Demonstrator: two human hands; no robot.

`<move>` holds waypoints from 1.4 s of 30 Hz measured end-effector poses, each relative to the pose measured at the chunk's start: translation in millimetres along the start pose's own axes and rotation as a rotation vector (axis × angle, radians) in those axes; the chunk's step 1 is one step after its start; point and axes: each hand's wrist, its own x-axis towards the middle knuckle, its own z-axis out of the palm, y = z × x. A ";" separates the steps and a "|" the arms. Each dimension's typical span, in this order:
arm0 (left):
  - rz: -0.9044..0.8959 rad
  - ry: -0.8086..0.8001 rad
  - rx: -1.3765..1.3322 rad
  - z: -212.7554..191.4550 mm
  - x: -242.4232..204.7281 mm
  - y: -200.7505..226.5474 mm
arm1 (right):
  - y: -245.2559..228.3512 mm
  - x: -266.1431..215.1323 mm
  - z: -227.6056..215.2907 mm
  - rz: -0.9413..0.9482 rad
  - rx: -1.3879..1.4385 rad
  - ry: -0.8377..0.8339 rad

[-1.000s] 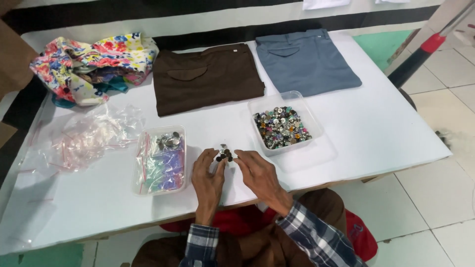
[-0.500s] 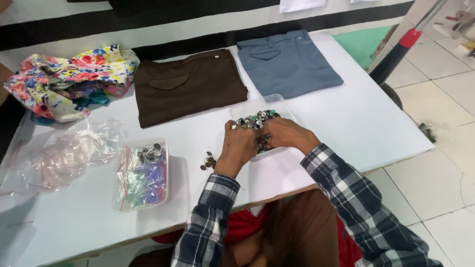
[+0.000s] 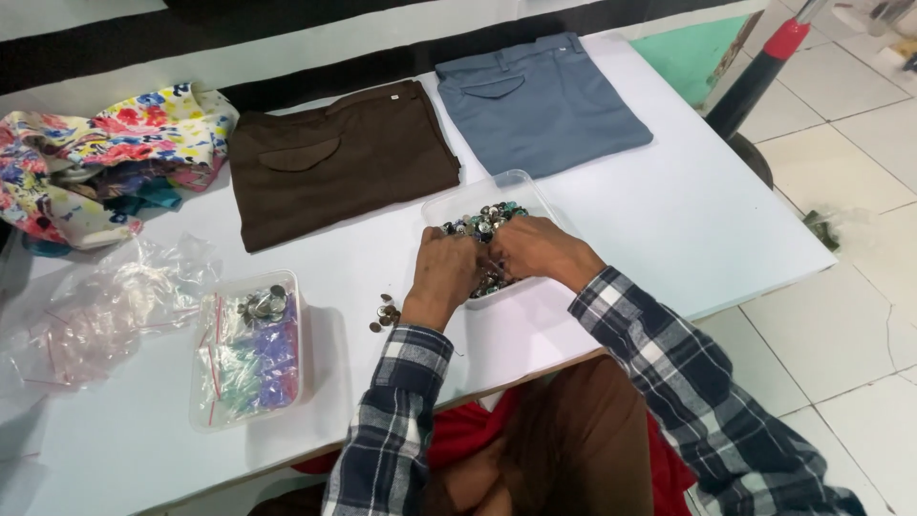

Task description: Sorting small buttons or beads from a large pile into a plastic container.

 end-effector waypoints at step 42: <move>-0.021 0.321 -0.461 2.3 -16.2 1.6 | -12.1 -32.0 -28.1 0.001 0.769 0.145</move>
